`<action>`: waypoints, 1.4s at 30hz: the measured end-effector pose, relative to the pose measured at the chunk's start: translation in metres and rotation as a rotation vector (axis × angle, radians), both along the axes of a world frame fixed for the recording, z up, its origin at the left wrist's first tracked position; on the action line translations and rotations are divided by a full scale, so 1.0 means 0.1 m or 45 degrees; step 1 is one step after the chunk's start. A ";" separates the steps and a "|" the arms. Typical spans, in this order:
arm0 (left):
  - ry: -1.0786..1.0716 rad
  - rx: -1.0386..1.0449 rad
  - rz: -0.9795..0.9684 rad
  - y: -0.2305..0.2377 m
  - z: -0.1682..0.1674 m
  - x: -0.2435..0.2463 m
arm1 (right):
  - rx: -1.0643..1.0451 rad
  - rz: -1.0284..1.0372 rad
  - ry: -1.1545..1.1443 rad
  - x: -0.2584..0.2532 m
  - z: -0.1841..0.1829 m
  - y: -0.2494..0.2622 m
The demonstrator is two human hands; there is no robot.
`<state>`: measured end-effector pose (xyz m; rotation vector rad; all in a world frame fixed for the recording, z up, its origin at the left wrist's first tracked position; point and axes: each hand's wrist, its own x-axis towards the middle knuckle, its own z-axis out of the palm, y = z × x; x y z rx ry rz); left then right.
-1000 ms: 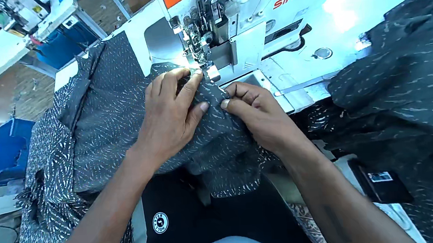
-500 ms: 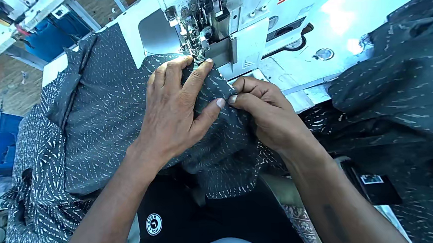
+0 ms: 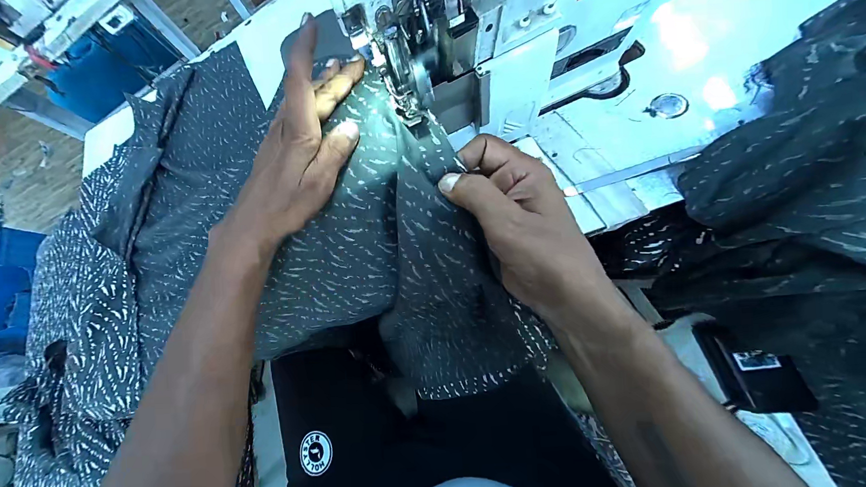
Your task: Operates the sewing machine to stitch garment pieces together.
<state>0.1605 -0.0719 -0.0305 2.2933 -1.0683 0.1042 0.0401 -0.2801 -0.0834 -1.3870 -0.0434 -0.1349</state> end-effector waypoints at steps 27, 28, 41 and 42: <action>-0.314 0.430 0.633 0.80 1.00 -0.63 | 0.179 0.598 0.372 -1.03 -0.54 -0.16; -0.234 0.380 0.546 0.57 0.76 -0.95 | 0.156 0.589 0.380 -1.10 -0.60 -0.19; 0.571 -0.077 0.384 -0.20 -0.67 -2.49 | 0.033 0.585 0.187 -1.43 -0.75 -0.31; 0.582 -0.112 0.391 -0.21 -0.69 -2.49 | 0.008 0.576 0.175 -1.43 -0.75 -0.31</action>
